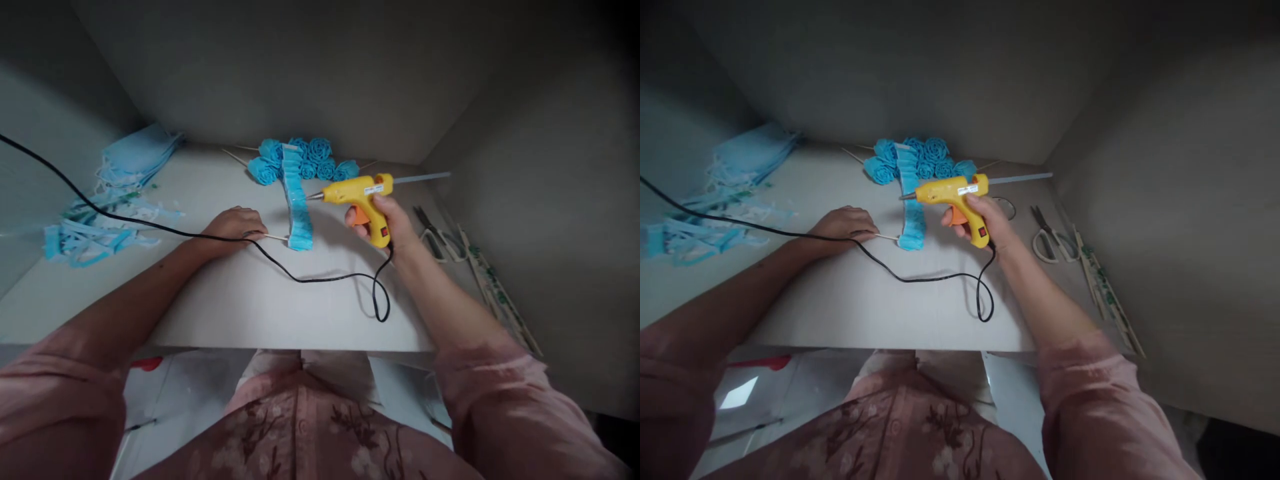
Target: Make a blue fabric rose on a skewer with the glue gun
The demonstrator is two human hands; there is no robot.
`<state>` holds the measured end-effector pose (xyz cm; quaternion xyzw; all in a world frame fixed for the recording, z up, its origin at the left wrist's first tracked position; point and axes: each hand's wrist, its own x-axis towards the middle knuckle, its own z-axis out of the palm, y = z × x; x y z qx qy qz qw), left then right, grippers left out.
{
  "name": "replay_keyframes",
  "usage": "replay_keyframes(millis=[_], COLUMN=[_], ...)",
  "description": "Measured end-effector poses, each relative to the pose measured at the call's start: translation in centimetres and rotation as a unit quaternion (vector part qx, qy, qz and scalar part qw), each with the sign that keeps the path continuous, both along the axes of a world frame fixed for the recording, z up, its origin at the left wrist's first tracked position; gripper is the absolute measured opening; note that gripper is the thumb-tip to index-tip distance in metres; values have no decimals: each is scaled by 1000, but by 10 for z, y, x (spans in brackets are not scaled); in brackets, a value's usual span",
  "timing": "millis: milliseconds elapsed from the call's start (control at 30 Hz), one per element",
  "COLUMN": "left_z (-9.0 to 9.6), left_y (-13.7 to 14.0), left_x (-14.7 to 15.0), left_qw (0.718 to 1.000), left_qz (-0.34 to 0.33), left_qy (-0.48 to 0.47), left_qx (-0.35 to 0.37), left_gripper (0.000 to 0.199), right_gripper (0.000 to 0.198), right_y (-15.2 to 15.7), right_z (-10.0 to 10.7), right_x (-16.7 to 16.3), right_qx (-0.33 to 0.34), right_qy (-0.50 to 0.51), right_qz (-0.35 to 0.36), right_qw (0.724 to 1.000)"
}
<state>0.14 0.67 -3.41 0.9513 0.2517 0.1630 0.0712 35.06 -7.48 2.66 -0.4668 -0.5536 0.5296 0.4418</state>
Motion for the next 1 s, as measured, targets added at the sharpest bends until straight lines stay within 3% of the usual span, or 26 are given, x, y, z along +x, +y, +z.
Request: replay_keyframes(millis=[133, 467, 800, 1000], left_z=[4, 8, 8, 4], left_y=[-1, -1, -1, 1], left_x=[-5, -3, -3, -4], left_qw=[999, 997, 996, 995], left_qz=[-22, -49, -52, -63], left_qy=[-4, -15, -21, -42], left_qx=[-23, -60, -72, -70], left_gripper=[39, 25, 23, 27], right_gripper=[52, 57, 51, 51], right_y=[10, 15, 14, 7], right_z=[-9, -18, -19, -6], right_x=[7, 10, 7, 13], right_qx=[-2, -21, -51, -9], right_qy=[-54, -80, -56, 74], right_qz=[43, 108, 76, -42], right_qw=[998, 991, 994, 996])
